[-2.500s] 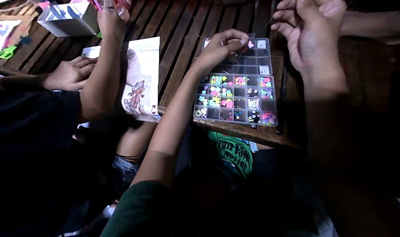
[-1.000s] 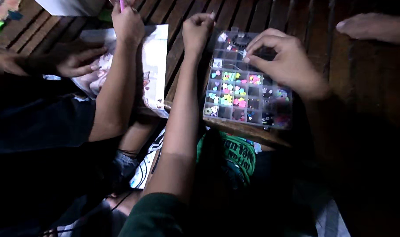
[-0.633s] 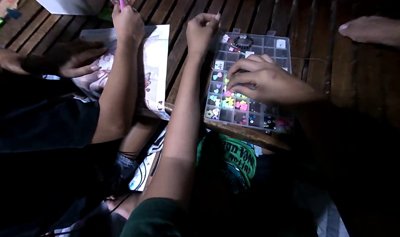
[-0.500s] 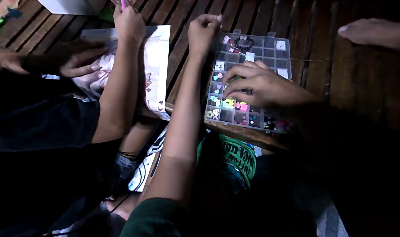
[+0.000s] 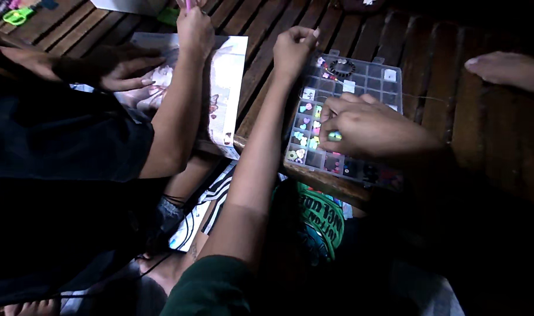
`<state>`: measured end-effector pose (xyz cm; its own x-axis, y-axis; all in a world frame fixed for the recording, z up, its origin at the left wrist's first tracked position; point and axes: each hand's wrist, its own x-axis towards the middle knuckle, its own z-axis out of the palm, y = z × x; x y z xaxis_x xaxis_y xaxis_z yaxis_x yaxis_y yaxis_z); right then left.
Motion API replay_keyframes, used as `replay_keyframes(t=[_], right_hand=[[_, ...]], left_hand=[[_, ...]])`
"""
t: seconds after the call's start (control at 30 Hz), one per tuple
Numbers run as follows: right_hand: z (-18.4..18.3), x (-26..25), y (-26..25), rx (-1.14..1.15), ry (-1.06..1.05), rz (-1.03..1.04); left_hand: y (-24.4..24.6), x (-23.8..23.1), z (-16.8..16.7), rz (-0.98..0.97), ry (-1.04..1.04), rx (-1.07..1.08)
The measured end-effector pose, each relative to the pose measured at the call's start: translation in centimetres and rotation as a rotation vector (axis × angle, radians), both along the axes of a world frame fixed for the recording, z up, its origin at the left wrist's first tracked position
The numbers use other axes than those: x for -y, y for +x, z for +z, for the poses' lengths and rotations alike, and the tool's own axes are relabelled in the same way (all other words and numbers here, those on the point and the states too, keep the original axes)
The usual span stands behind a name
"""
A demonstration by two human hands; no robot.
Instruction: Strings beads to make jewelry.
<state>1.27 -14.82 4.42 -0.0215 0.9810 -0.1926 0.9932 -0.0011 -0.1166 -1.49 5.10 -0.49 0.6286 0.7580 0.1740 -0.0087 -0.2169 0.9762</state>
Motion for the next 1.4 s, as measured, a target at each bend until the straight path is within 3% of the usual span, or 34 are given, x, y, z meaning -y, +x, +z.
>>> replay_keyframes(t=[0.2,0.43,0.57,0.67,0.73,0.83,0.93,1.1,1.4], right_hand=[[2.2,-1.5,-4.5,0.232,-0.231,-0.129],[2.4,-1.4,-3.4,0.181,-0.284,-0.108],[1.9,-0.7,-0.5,-0.021,-0.165,-0.074],[2.4,0.1,2.3,-0.356,-0.036,-0.15],[2.2,1.0,4.6,-0.619,0.118,-0.245],[-0.2,1.7,7.4,-1.052,0.513,-0.359],[-1.5,1.8,8.7,-1.299,0.713,-0.485],[-2.3,1.4,9.6,-1.427,0.867,-0.551],[-2.6,0.8,9.1,-1.286,0.947,-0.58]], left_hand=[[0.1,0.1,0.0,-0.008,0.01,-0.001],[0.2,0.1,0.0,-0.012,0.003,0.003],[0.1,0.1,0.0,-0.024,0.001,-0.007],[0.2,0.2,-0.2,-0.048,0.018,0.058],[0.2,0.5,0.0,-0.154,-0.02,0.146],[0.1,1.7,0.9,-0.392,-0.137,0.207],[0.0,3.8,1.8,-0.546,-0.19,0.197],[0.6,5.0,1.4,-0.638,-0.19,0.167],[0.8,5.4,1.1,-0.638,-0.19,0.12]])
